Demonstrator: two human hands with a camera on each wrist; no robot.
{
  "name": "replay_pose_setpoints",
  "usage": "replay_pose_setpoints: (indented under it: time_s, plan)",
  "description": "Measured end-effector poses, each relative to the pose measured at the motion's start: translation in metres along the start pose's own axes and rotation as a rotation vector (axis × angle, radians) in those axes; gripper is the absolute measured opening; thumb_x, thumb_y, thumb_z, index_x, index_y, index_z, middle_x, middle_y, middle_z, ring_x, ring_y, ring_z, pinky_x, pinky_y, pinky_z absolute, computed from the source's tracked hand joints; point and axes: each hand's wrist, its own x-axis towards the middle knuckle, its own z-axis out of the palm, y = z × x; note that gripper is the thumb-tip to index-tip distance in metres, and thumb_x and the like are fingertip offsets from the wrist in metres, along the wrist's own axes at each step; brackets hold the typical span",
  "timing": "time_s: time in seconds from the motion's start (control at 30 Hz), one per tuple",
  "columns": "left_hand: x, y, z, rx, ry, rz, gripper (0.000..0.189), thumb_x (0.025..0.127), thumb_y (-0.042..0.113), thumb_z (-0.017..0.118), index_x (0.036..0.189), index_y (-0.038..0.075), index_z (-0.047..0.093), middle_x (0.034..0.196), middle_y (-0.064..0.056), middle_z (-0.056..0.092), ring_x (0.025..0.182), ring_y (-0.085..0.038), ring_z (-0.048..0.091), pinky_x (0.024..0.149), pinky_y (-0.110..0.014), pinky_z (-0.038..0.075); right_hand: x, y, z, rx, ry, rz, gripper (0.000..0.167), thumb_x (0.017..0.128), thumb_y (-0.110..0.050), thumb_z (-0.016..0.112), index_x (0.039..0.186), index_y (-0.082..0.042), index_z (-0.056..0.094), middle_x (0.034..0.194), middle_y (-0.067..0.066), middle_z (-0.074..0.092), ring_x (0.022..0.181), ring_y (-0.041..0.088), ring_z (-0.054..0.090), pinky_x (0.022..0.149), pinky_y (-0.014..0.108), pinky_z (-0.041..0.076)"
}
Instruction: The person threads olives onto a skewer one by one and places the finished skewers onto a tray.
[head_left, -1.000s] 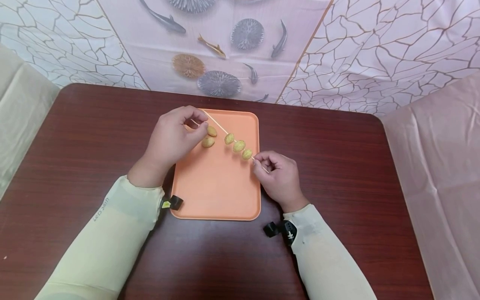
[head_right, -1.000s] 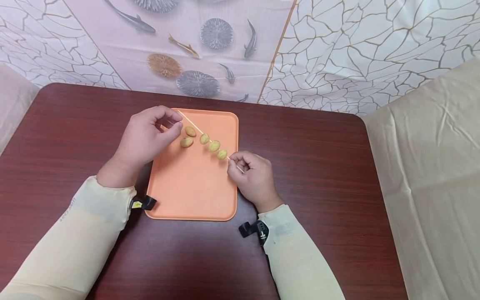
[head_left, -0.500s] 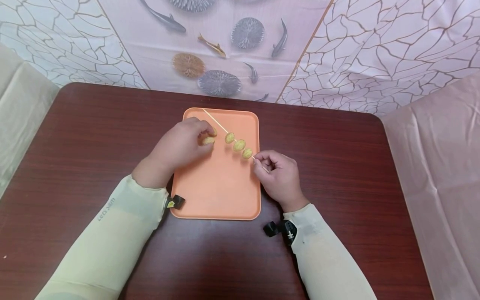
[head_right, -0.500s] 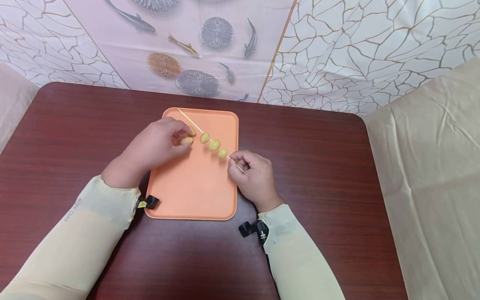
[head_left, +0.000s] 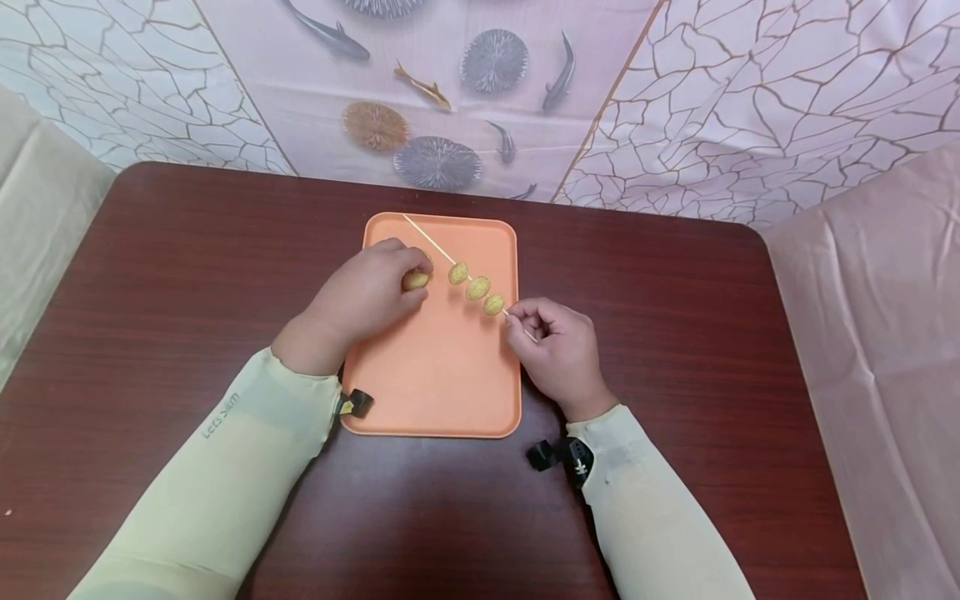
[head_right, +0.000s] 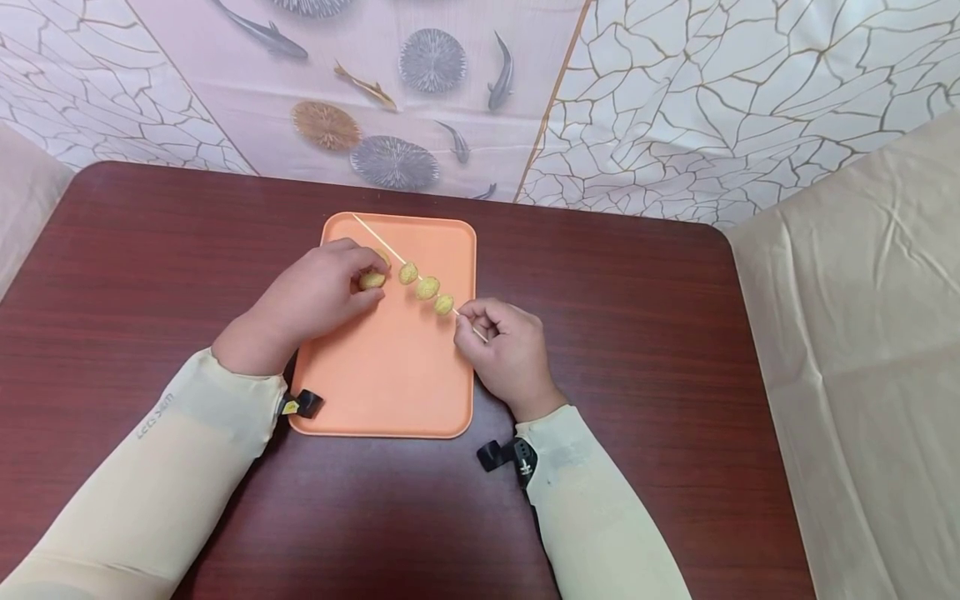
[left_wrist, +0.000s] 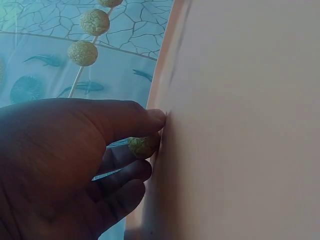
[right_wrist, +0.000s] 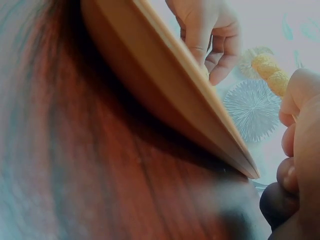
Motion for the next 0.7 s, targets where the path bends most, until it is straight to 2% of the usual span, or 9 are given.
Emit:
replay_pose_setpoints:
  time_s: [0.33, 0.5, 0.6, 0.7]
  plan:
    - [0.0019, -0.0002, 0.0003, 0.035, 0.030, -0.009, 0.018, 0.103, 0.012, 0.070, 0.117, 0.008, 0.080, 0.106, -0.009, 0.073, 0.099, -0.028, 0.063, 0.092, -0.043, 0.056, 0.0001, 0.0009, 0.0004, 0.007, -0.002, -0.009, 0.005, 0.095, -0.011, 0.080, 0.095, -0.008, 0.083, 0.071, 0.000, 0.064, 0.063, 0.011, 0.054, 0.058, 0.017, 0.043]
    - [0.0023, -0.0006, 0.0000, 0.039, 0.077, 0.000, 0.022, 0.104, 0.014, 0.067, 0.117, 0.009, 0.083, 0.100, -0.007, 0.076, 0.096, -0.028, 0.065, 0.093, -0.042, 0.057, -0.0009, 0.0015, 0.0008, 0.008, 0.000, -0.008, 0.006, 0.096, -0.011, 0.079, 0.095, -0.008, 0.083, 0.071, 0.000, 0.064, 0.063, 0.011, 0.054, 0.059, 0.016, 0.044]
    - [0.0018, 0.0002, -0.0029, 0.012, 0.119, -0.007, 0.023, 0.105, 0.017, 0.066, 0.117, 0.009, 0.085, 0.099, -0.005, 0.077, 0.095, -0.026, 0.066, 0.091, -0.040, 0.057, -0.0007, 0.0017, 0.0007, 0.008, 0.001, -0.009, 0.006, 0.096, -0.012, 0.078, 0.095, -0.008, 0.083, 0.070, 0.000, 0.064, 0.063, 0.011, 0.054, 0.058, 0.016, 0.043]
    - [0.0012, 0.0010, -0.0079, -0.047, 0.152, -0.043, 0.025, 0.106, 0.019, 0.067, 0.121, 0.011, 0.086, 0.104, -0.003, 0.080, 0.095, -0.024, 0.068, 0.088, -0.039, 0.057, -0.0004, 0.0016, 0.0004, 0.011, 0.001, -0.013, 0.007, 0.096, -0.012, 0.078, 0.095, -0.007, 0.083, 0.071, 0.000, 0.064, 0.063, 0.011, 0.054, 0.058, 0.016, 0.043]
